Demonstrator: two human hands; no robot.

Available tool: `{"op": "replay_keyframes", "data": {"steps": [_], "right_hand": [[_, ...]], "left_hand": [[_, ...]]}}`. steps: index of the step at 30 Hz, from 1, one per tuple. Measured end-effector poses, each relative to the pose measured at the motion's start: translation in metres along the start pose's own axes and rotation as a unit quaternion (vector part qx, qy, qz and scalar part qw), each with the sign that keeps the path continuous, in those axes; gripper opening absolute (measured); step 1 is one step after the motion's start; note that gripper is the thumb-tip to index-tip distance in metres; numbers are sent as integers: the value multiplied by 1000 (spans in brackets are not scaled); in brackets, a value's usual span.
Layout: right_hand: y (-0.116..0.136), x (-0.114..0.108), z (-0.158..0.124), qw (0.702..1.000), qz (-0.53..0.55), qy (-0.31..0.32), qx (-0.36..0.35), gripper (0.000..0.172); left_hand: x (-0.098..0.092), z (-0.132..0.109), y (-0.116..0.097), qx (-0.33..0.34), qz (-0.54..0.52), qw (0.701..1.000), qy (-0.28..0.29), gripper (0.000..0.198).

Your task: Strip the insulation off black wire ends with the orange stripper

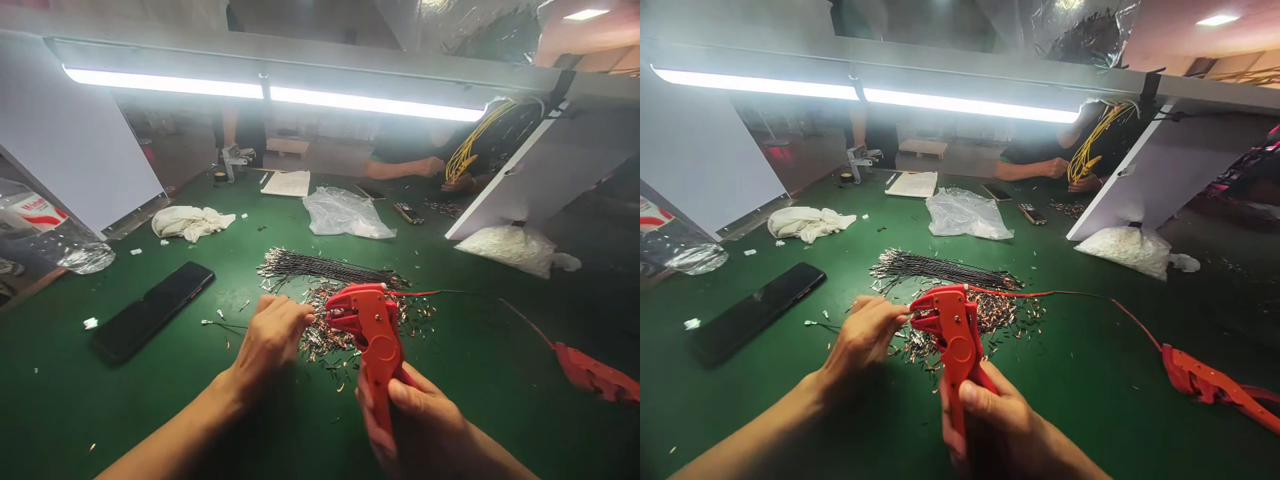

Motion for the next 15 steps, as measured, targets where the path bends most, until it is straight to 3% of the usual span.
{"op": "replay_keyframes", "data": {"steps": [5, 8, 12, 15], "right_hand": [[21, 18, 2, 997, -73, 17, -31, 41], [43, 13, 2, 972, -196, -58, -116, 31], [67, 4, -4, 877, -377, -194, -227, 17], [78, 6, -10, 794, -484, -241, -278, 13]], "left_hand": [[2, -4, 3, 35, 8, 999, -4, 9], [-3, -4, -2, 58, 37, 997, -23, 12], [-2, -5, -16, 100, 50, 994, -21, 15], [4, -8, -27, 126, 52, 991, -2, 13]]}}
Point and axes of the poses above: each hand's wrist, its own z-axis towards the middle knuckle, its own x-axis out of the palm, y = z × x, the point moved 6 cm from there along z, towards the middle knuckle, and after that the axes turned 5 degrees about z, right-handed, at the moved point
